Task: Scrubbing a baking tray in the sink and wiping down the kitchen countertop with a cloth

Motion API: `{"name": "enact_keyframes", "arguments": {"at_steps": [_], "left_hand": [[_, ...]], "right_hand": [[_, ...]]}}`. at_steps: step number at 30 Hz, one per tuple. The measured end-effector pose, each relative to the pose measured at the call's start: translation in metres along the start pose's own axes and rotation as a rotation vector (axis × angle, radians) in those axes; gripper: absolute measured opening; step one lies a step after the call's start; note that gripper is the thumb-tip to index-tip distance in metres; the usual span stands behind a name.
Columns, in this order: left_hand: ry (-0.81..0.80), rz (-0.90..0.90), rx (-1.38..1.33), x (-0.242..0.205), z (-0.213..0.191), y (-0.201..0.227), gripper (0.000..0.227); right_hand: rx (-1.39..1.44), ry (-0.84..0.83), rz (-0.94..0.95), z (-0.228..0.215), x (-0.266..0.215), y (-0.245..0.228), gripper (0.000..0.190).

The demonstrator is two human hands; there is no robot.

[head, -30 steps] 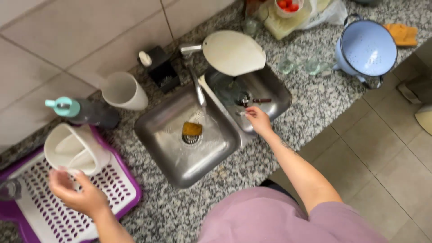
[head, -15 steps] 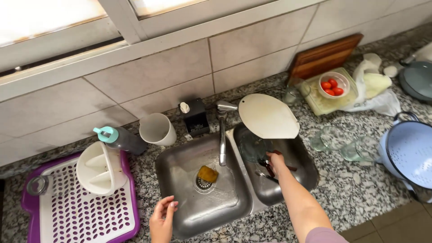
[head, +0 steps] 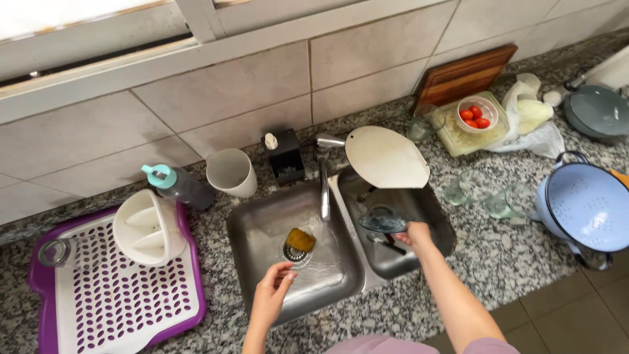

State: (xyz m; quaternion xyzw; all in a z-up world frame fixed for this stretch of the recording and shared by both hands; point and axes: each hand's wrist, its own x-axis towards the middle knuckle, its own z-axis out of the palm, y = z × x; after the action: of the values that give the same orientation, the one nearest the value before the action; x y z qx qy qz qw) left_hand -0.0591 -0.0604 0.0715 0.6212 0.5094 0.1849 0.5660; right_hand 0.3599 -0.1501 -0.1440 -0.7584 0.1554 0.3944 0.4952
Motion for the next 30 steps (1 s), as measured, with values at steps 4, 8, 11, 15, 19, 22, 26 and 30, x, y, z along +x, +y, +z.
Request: {"name": "enact_keyframes", "arguments": {"at_steps": [4, 8, 11, 15, 19, 22, 26, 30], "left_hand": [[-0.143, -0.104, -0.263, -0.002, 0.015, -0.004, 0.033], [-0.354, -0.398, -0.398, -0.010, 0.022, 0.041, 0.075], [-0.478, -0.348, -0.784, 0.005, 0.041, -0.002, 0.070], [-0.297, -0.328, -0.806, -0.010, -0.005, 0.010, 0.059], [-0.125, -0.312, -0.685, -0.008, -0.045, -0.020, 0.053], [-0.018, -0.350, -0.612, -0.022, -0.067, -0.032, 0.055], [0.086, -0.387, -0.575, -0.019, -0.081, -0.023, 0.058], [0.129, -0.413, -0.565, -0.013, -0.075, -0.044, 0.058]], "right_hand": [[0.010, -0.059, -0.141, -0.044, -0.076, 0.000, 0.026], [-0.065, -0.276, -0.218, -0.035, -0.211, -0.024, 0.042], [-0.014, -0.469, -0.200, 0.002, -0.239, 0.003, 0.044], [-0.610, -0.473, -0.587, 0.038, -0.287, -0.024, 0.039], [-0.654, -0.406, -0.818, 0.083, -0.302, -0.065, 0.047], [-0.791, -0.382, -0.782, 0.111, -0.340, -0.075, 0.054], [-0.412, -0.597, -0.710, 0.147, -0.321, -0.064, 0.055], [-0.270, -0.442, -0.821, 0.169, -0.236, -0.018, 0.037]]}}
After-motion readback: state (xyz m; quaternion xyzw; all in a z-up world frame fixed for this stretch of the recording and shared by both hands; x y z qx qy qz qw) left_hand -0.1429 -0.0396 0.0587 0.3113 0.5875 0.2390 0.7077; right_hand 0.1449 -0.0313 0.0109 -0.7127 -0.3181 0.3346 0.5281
